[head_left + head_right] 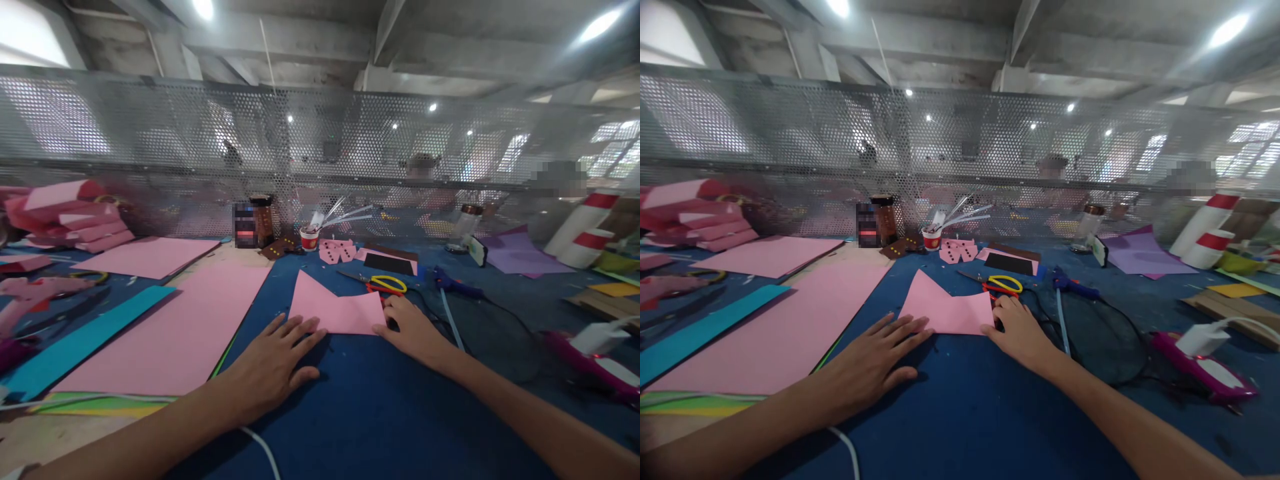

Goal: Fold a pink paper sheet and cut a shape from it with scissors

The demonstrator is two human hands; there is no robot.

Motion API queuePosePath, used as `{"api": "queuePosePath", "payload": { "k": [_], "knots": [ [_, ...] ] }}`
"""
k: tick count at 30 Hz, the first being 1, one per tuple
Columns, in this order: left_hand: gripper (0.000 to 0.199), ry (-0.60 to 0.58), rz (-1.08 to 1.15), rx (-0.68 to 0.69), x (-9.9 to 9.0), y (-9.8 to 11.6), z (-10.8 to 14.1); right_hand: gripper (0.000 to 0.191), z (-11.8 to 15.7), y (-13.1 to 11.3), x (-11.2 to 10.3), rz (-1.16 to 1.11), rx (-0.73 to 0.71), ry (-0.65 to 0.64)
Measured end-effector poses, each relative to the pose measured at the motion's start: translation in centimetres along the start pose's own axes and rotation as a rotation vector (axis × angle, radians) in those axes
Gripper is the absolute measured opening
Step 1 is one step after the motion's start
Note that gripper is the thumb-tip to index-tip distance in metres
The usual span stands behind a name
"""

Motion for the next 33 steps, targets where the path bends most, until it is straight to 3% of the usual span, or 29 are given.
{"api": "queuePosePath", "payload": {
  "k": [23,33],
  "knots": [
    [0.064,-0.007,-0.051,-0.078,0.33,0.80,0.40,0.026,0.03,0.64,0.61,-0.018,-0.017,0.009],
    [0.067,-0.079,-0.012,-0.101,0.02,0.87,0.35,0.027,-0.01,0.33,0.44,-0.024,-0.010,0.004]
  ]
}}
Point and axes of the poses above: each hand's wrist, its own z-axis away from the middle knuckle, its own x-axis out of the palm, y = z × x, the point moved 2 cm from there along -z, towards the middle knuckle, and after that the axes turned 15 degrees about -x, right-handed, at the moved point
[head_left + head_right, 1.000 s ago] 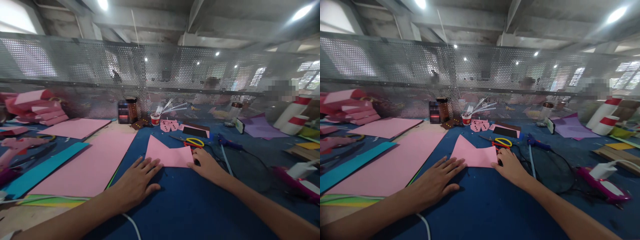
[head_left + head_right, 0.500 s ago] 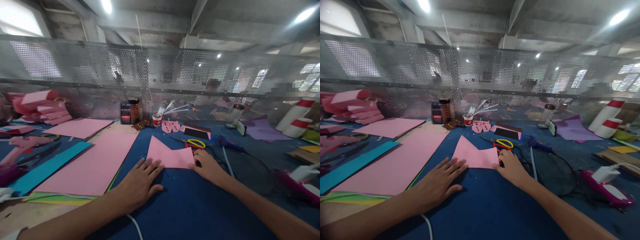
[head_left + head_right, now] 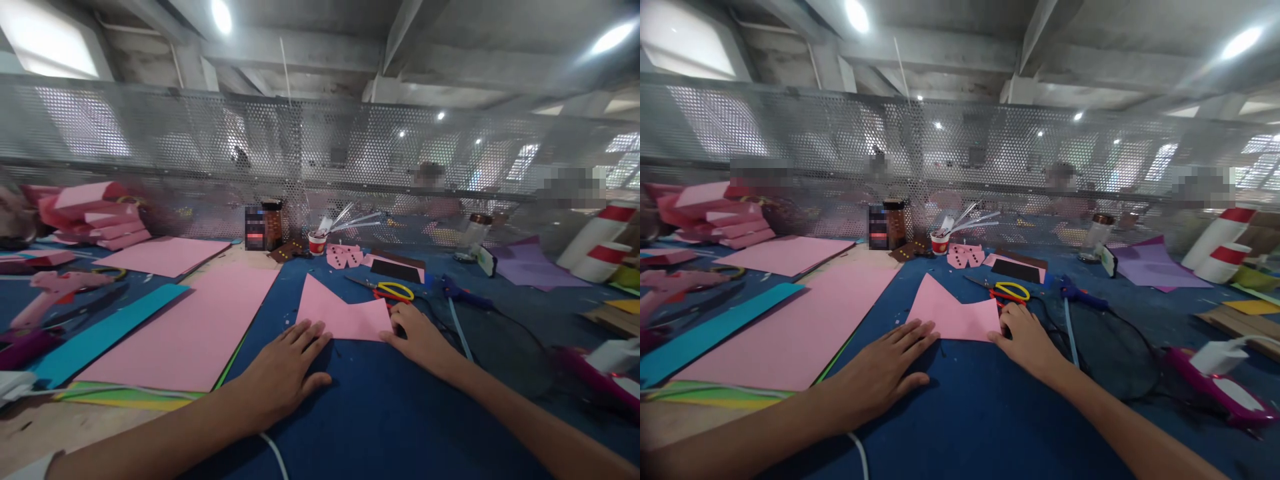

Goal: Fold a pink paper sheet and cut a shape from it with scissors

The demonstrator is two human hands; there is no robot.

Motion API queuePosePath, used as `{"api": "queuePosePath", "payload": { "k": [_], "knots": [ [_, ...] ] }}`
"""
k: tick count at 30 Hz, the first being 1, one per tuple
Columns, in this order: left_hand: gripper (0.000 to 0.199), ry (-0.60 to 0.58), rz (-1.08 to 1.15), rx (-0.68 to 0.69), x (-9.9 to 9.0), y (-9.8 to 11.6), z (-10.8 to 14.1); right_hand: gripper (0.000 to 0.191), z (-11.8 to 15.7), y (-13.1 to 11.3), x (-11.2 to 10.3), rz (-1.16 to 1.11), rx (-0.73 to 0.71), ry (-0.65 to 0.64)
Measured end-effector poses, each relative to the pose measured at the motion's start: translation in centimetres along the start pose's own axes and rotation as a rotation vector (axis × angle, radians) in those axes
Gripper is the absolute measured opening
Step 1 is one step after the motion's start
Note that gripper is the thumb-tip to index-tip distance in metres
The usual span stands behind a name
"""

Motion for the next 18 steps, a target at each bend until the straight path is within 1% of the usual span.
{"api": "queuePosePath", "payload": {
  "k": [12,18],
  "knots": [
    [0.068,0.021,0.009,-0.018,0.15,0.07,0.07,0.027,0.06,0.38,0.29,0.009,-0.008,0.026],
    [0.068,0.024,-0.015,-0.012,0.02,0.16,0.06,0.028,0.06,0.30,0.16,0.007,0.012,0.023]
  ]
}}
Point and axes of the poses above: each hand's wrist, its own z-axis away from the middle knuckle, its own x-axis out of the palm, y = z × x, the point moved 2 cm from there along -z, towards the middle knuckle, and after that the axes turned 15 degrees about -x, right-handed, at the moved point
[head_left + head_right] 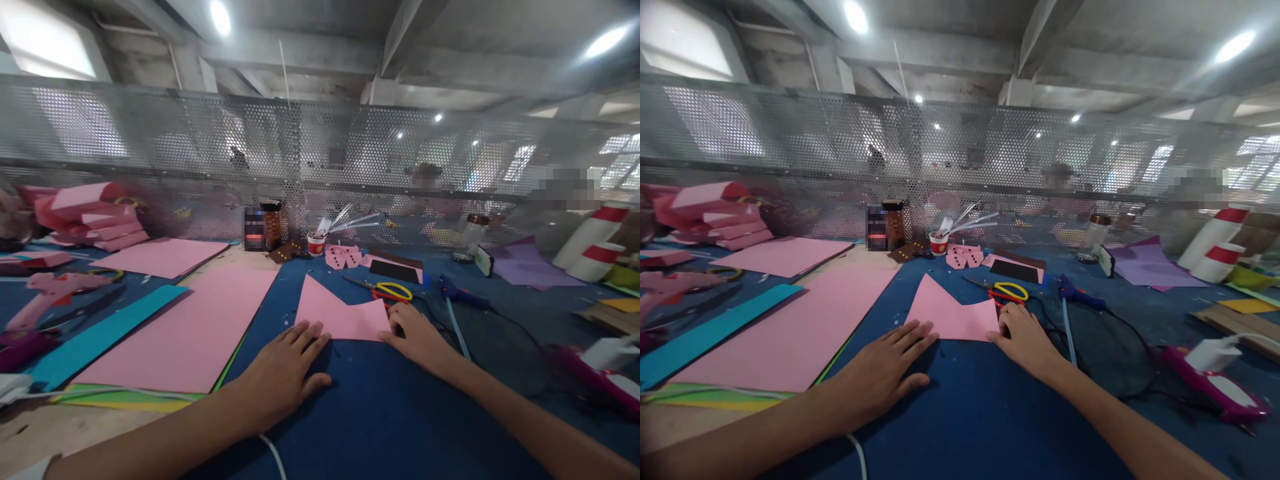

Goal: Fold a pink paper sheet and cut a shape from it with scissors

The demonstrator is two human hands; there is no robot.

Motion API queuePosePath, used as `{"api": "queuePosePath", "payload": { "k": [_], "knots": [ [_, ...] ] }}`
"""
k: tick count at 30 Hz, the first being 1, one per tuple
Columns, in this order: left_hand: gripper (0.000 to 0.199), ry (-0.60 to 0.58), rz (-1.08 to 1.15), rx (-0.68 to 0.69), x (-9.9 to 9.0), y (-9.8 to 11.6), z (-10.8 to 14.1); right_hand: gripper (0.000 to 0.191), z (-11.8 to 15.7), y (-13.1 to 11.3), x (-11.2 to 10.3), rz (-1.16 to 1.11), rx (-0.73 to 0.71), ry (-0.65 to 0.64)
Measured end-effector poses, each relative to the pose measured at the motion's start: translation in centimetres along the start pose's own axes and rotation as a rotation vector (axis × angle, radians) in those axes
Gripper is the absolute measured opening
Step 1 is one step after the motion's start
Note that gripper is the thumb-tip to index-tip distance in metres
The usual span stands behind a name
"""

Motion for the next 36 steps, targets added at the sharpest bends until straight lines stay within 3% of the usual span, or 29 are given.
{"api": "queuePosePath", "payload": {
  "k": [9,18,36],
  "knots": [
    [0.062,0.076,0.006,0.042,0.5,-0.1,-0.3,0.027,0.1,-0.2,-0.3,-0.021,0.035,0.017],
    [0.065,0.048,0.070,0.081,0.6,-0.2,-0.4,0.028,0.3,-0.2,-0.3,-0.017,0.086,0.061],
    [0.057,0.052,0.010,0.080,-1.0,1.8,-2.2,0.001,0.4,0.3,-0.9,-0.132,-0.022,-0.003]
  ]
}}
Point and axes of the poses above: each hand's wrist, its own z-axis away from the middle knuckle, its own x-axis out of the palm, y = z × x, the point moved 2 cm from there along -z, towards the middle knuckle, and after that the axes turned 15 degrees about -x, right-handed, at the moved point
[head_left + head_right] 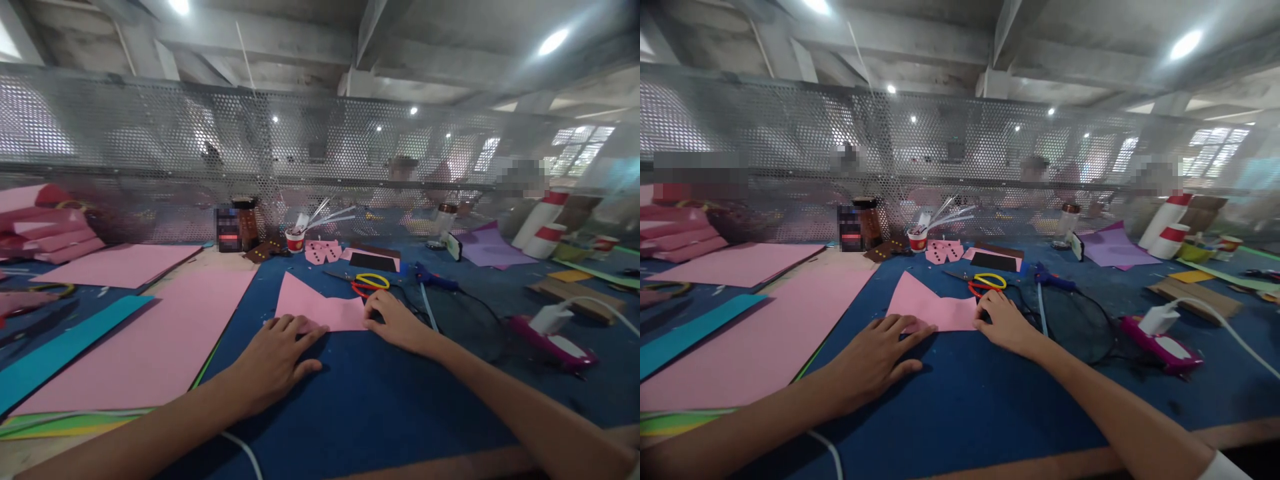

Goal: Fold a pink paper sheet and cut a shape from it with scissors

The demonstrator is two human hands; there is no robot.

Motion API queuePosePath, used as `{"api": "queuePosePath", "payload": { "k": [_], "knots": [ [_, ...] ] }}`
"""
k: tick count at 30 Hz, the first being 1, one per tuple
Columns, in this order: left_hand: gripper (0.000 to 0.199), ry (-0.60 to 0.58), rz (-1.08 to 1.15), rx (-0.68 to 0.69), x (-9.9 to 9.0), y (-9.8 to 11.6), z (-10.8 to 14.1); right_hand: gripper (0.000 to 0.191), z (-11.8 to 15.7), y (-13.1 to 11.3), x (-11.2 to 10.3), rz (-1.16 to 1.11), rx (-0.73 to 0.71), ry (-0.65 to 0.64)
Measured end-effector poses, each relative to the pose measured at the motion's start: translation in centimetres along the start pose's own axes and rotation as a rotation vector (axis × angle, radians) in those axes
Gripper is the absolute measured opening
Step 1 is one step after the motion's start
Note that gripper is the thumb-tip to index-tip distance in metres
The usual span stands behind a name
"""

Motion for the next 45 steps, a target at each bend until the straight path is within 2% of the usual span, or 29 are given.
{"api": "queuePosePath", "payload": {
  "k": [6,10,13,17,20,25,28,34,45],
  "knots": [
    [0.060,0.035,-0.026,0.009,0.3,1.1,-0.7,0.002,0.2,-0.2,-0.3,0.009,-0.012,-0.002],
    [0.065,0.006,0.038,0.063,0.3,2.4,-0.9,0.003,0.2,-0.3,-0.4,0.002,-0.004,-0.001],
    [0.063,-0.024,0.051,0.080,0.2,3.3,-1.3,0.003,0.1,-0.3,-0.3,0.004,0.002,0.007],
    [0.059,0.005,0.012,0.076,0.2,4.0,-1.8,0.004,0.2,-0.1,-0.2,0.018,-0.002,0.015],
    [0.057,0.021,-0.012,0.067,0.2,4.1,-1.9,0.004,0.3,-0.7,-0.5,0.055,-0.009,0.043],
    [0.056,0.025,-0.017,0.058,0.2,4.1,-1.7,0.008,-0.6,-3.2,-1.0,0.112,-0.077,0.142],
    [0.057,0.023,-0.015,0.051,0.2,4.1,-1.6,0.008,-1.7,-4.0,-0.4,0.074,-0.054,0.114],
    [0.059,0.027,-0.019,0.058,0.2,4.0,-1.6,0.004,-2.6,-3.4,1.5,0.051,0.037,0.032],
    [0.056,0.048,-0.002,0.047,0.3,3.8,-1.5,0.007,-2.3,-3.0,1.9,0.046,0.046,0.030]
  ]
}}
Point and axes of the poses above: each hand's wrist, its own z-axis away from the middle knuckle, its own x-axis out of the palm, y = z × x, the point moved 2 cm from there along -z, towards the middle knuckle, and after that the axes turned 15 degrees about -x, right-handed, at the moved point
